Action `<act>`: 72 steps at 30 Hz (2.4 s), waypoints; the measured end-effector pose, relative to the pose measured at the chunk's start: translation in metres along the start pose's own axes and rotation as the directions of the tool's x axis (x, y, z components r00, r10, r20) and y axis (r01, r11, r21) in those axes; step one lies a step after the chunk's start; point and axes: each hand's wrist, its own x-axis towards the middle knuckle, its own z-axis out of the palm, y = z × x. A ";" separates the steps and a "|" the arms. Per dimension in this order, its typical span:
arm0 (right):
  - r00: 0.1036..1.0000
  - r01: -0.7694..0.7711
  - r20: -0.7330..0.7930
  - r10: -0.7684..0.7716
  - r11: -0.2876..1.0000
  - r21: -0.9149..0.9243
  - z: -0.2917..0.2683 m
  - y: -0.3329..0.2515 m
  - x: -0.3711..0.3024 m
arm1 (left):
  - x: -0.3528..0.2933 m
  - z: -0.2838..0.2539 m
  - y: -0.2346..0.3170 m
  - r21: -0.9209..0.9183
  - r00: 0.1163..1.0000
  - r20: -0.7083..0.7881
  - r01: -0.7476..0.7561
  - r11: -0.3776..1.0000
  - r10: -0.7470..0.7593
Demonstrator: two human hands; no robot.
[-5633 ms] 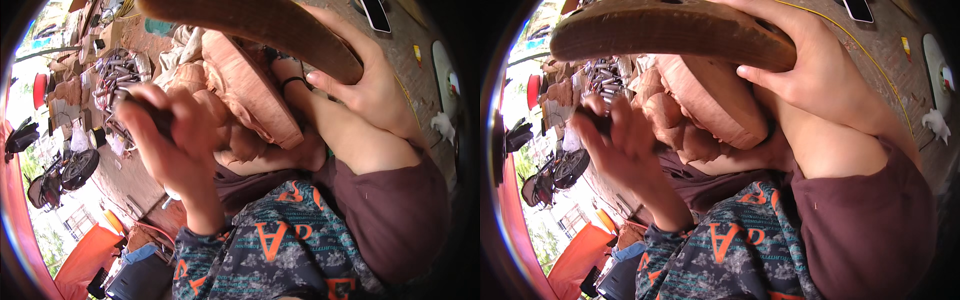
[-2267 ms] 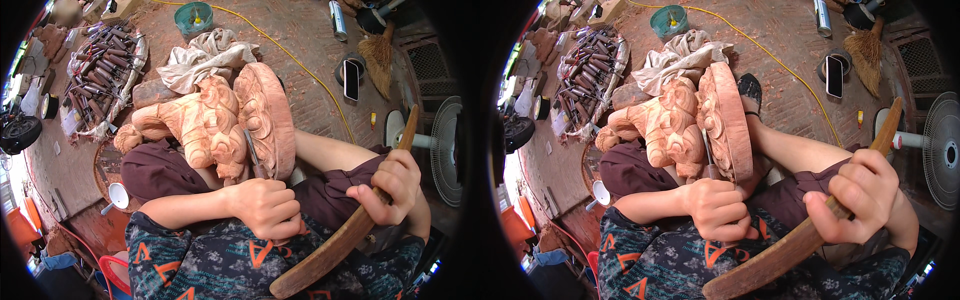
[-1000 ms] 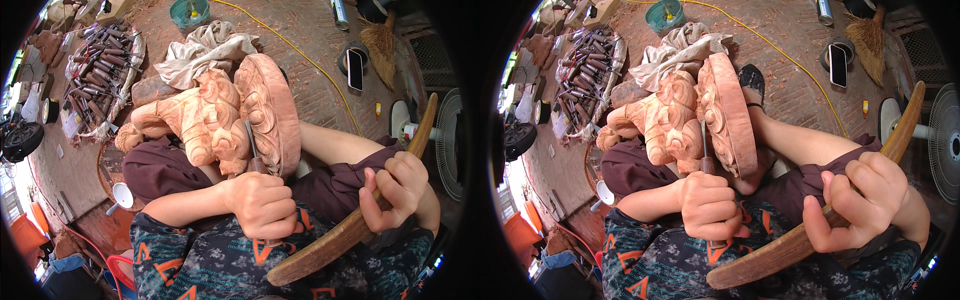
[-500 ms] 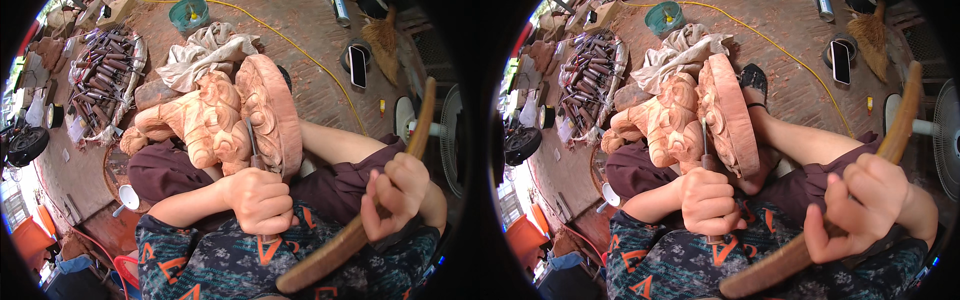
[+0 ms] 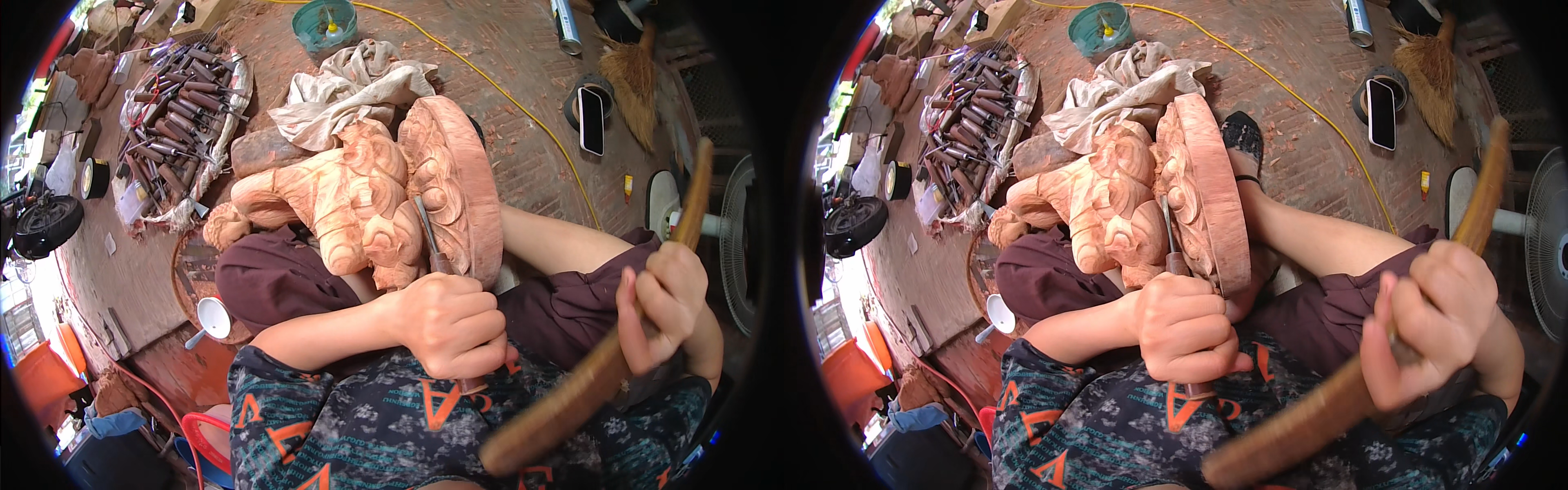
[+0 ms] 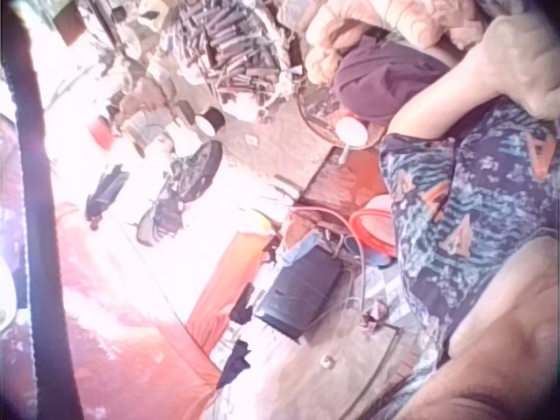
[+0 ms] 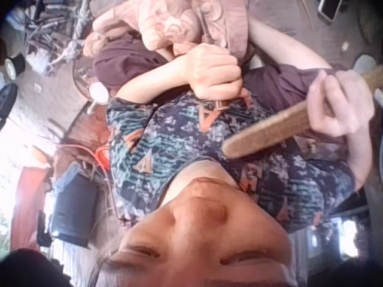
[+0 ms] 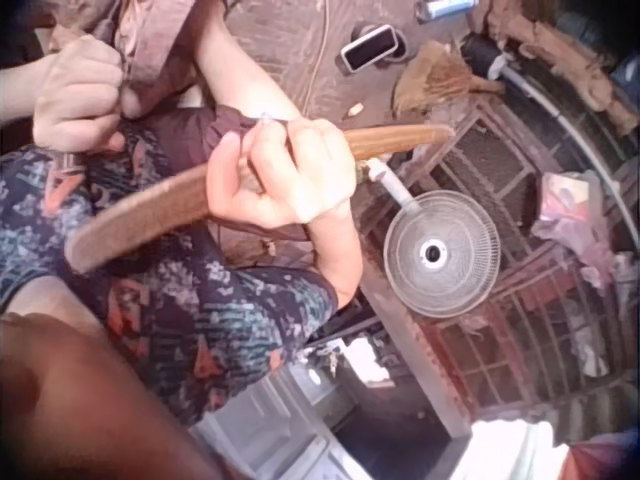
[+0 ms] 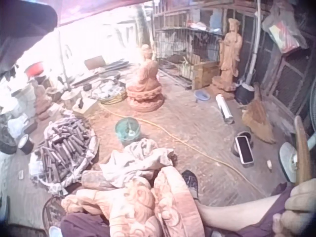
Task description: The person carves a wooden sculpture of a figure using a chisel and mallet, then switches to a smaller carving knife for finer details. The person occasionally pauses to wipe the sculpture and adjust their position while seated on the floor.
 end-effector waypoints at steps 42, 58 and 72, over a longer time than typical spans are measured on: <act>0.984 -0.071 0.153 0.092 0.988 -0.136 -0.008 0.010 0.004 | 0.006 0.007 -0.005 0.082 0.998 -0.016 0.062 0.995 -0.061; 0.984 -0.111 0.130 0.123 0.989 -0.095 -0.010 0.016 0.003 | 0.012 0.005 -0.012 0.112 0.991 -0.019 0.131 0.985 -0.130; 1.000 -0.012 -0.027 0.013 0.999 0.046 0.004 0.029 -0.011 | 0.016 0.016 0.007 0.151 0.992 -0.036 0.127 0.980 -0.123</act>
